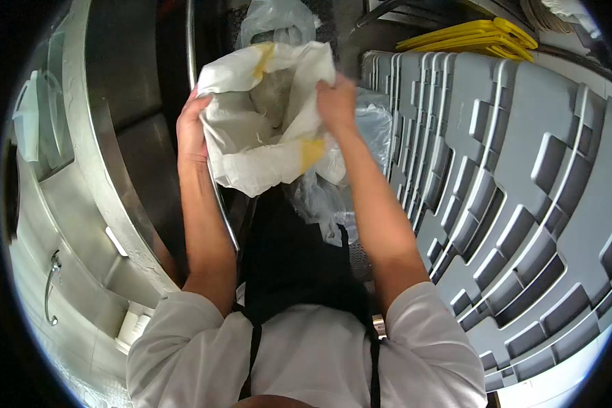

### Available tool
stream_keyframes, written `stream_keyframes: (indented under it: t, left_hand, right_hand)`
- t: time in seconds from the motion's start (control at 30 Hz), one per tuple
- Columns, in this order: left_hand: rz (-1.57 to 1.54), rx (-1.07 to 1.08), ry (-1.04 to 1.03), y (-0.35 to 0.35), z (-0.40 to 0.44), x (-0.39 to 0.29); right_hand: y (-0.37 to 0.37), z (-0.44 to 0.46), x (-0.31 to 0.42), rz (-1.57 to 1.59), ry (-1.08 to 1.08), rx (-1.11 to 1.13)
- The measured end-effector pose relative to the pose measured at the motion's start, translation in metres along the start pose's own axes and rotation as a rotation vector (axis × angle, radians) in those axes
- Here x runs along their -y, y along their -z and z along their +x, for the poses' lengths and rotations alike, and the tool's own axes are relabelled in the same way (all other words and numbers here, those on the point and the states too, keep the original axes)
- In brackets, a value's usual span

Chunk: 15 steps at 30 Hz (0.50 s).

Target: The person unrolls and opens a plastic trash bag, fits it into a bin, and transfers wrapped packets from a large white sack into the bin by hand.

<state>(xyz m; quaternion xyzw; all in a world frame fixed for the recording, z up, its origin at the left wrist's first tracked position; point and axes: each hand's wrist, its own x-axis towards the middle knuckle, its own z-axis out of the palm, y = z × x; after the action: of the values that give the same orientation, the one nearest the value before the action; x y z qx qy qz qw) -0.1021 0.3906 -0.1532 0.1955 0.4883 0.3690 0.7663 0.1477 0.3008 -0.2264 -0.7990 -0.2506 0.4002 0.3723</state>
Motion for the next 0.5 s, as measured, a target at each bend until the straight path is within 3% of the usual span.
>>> stream_keyframes:
  t: [0.07, 0.17, 0.27, 0.33, 0.4, 0.47, 0.5]
  left_hand:
    - [0.529, -0.062, 0.040, -0.002, 0.001, -0.012]
    - [1.508, -0.535, -0.218, -0.033, -0.019, -0.032]
    - [1.423, -0.212, -0.754, -0.075, -0.037, -0.046]
    - [1.179, 0.146, -0.304, -0.090, -0.018, -0.026]
    - [1.397, 0.457, -0.073, -0.081, 0.028, 0.029]
    - [1.683, 0.592, -0.063, -0.064, 0.063, 0.090]
    - [1.775, 0.466, -0.288, -0.061, 0.074, 0.108]
  right_hand:
    - [0.016, 0.008, 0.007, 0.057, -0.003, 0.032]
    - [0.017, 0.008, 0.003, -0.181, 0.045, -0.002]
    - [0.020, 0.001, 0.003, -0.237, 0.126, 0.040]
    - [0.019, -0.001, -0.011, -0.202, 0.099, 0.010]
    - [0.019, -0.002, -0.017, -0.030, 0.027, 0.008]
    - [0.017, -0.007, -0.019, 0.278, -0.098, 0.040]
    - [0.018, -0.008, -0.020, 0.329, -0.131, 0.050]
